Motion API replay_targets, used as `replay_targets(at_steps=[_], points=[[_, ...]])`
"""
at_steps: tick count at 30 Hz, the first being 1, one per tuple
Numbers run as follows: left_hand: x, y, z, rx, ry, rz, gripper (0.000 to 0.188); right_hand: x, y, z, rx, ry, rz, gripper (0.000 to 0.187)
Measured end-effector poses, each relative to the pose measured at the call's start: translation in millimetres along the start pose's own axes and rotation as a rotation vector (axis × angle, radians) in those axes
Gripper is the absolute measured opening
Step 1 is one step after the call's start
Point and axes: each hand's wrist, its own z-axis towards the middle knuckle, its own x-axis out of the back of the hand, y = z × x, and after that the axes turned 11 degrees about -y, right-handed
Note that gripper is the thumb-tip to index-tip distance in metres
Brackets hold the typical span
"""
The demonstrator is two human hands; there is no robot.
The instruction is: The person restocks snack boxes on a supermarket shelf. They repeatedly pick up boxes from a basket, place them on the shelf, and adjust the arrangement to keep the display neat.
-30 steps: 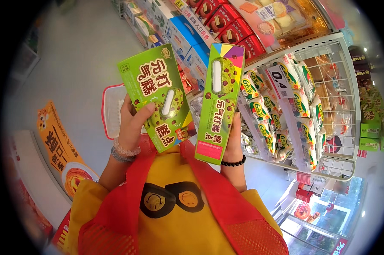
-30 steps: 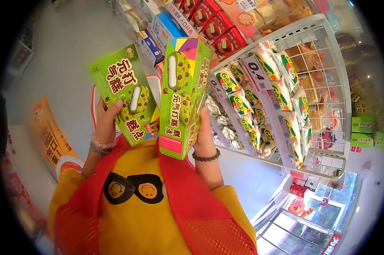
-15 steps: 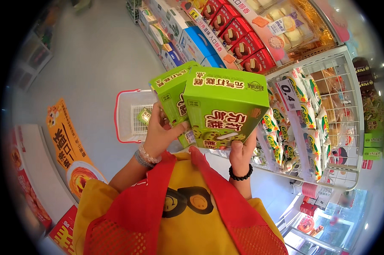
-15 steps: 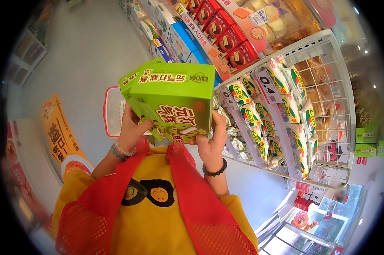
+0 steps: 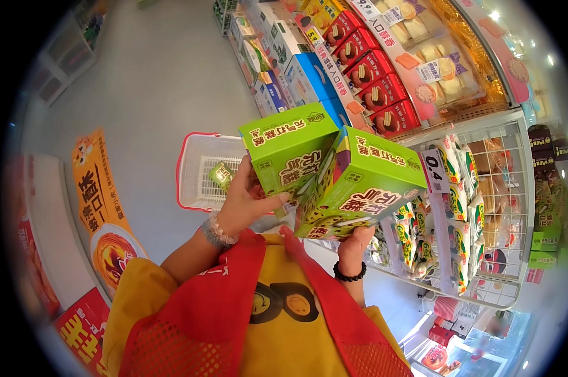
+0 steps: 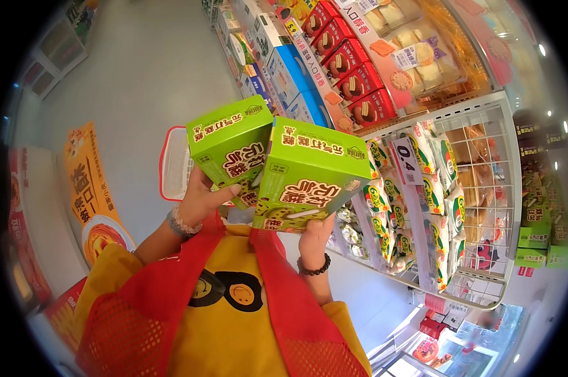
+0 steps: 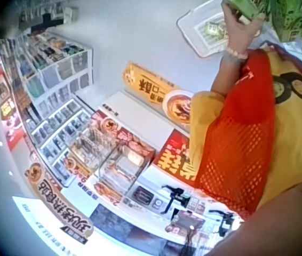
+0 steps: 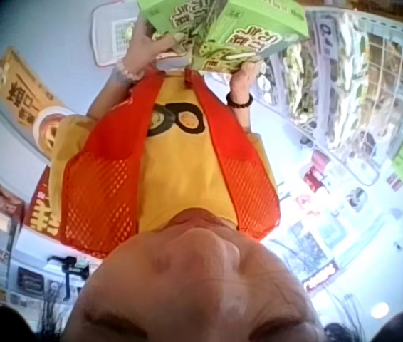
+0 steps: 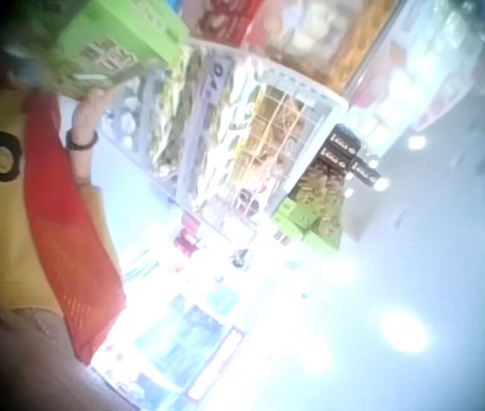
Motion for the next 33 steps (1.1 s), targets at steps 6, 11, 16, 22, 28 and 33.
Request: replay_targets(at_steps=[6,11,16,22,28,33], points=[[1,5,-2,0.023,-0.083,0.019,0.077,12,1,-11,-0.148,-0.102,-0.078,0.06],[9,0,0,-0.052,-0.213,0.137,0.069,-12,-20,-4,-0.071,-0.21,-0.21,0.059],[4,0,12,-0.04,-0.189,0.142,0.059,-22,-23,-3,-0.389,-0.092,0.202,0.053],[8,17,19,0.063,-0.056,-0.06,0.045,-21,-29,14,-0.376,-0.065,0.763,0.061],[11,14,16,0.057,-0.003,-0.095,0.047,-23,-33,17,-0.417,0.008,0.85,0.055],[11,15,17,0.024,0.0,-0.015,0.05,-26,-39,14,-0.455,-0.022,0.569,0.049]])
